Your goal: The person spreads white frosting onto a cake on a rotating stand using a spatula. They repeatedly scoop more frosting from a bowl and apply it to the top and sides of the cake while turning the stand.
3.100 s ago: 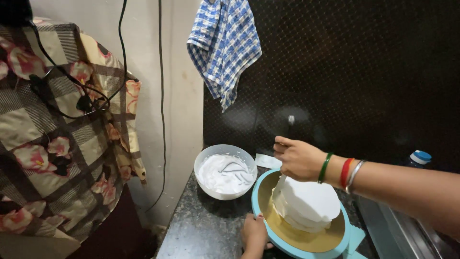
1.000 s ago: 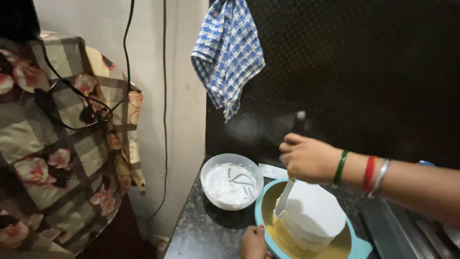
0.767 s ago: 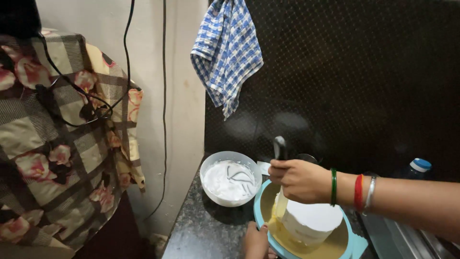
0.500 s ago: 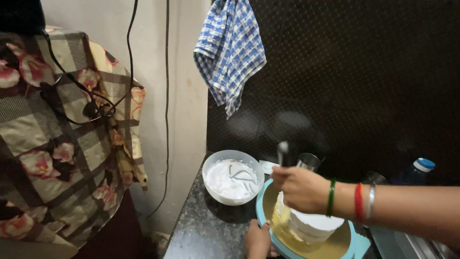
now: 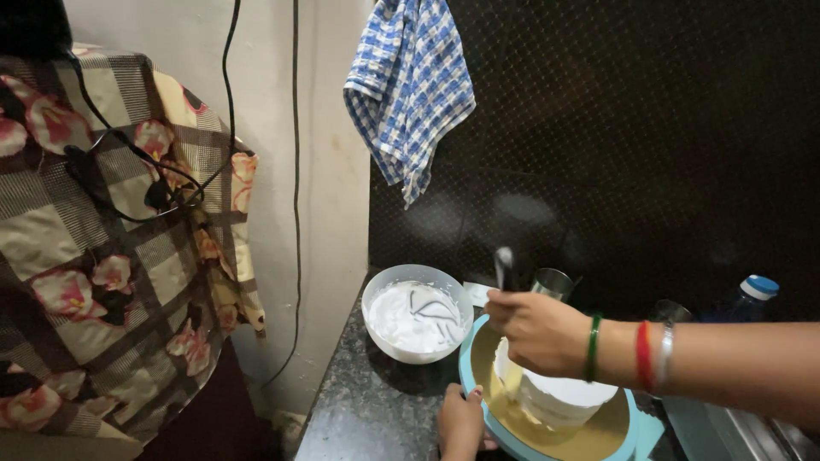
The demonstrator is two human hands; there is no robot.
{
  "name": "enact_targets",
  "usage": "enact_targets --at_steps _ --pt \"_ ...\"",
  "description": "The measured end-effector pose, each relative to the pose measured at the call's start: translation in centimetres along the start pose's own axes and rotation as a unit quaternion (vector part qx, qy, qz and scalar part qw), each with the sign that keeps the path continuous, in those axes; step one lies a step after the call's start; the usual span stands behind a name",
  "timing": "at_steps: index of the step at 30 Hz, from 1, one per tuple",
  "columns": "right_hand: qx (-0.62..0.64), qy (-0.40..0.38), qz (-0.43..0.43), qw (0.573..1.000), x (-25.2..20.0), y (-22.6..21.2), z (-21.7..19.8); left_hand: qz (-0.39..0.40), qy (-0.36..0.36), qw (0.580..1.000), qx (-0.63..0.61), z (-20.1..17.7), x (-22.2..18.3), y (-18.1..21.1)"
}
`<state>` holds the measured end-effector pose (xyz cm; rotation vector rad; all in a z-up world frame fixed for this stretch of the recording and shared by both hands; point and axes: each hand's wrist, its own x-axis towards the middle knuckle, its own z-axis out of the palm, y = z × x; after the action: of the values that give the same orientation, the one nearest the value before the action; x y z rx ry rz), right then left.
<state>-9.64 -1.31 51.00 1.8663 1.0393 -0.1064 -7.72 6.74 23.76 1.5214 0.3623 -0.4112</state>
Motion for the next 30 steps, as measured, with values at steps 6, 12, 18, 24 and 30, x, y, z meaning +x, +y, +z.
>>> enact_targets --at_steps 6,12,18,24,30 --pt "-0.078 0.077 -0.065 0.992 0.6 2.5 2.8 -0.003 -0.019 1.0 -0.01 -0.4 -0.8 0.7" --pt "0.079 -0.052 0.049 0.994 0.0 0.0 1.0 -0.007 -0.01 1.0 -0.013 0.0 0.1 0.4" --pt "-0.086 0.126 -0.077 0.985 0.2 0.9 3.2 -0.003 -0.004 1.0 -0.005 -0.1 -0.3 0.2" --pt "0.084 -0.031 0.068 0.994 0.1 0.0 2.1 0.002 0.025 0.999 0.038 0.0 -0.6 1.2" --pt "-0.105 0.137 -0.04 0.984 -1.0 -0.6 1.8 -0.008 0.074 0.995 0.064 -1.0 -2.3 3.3"
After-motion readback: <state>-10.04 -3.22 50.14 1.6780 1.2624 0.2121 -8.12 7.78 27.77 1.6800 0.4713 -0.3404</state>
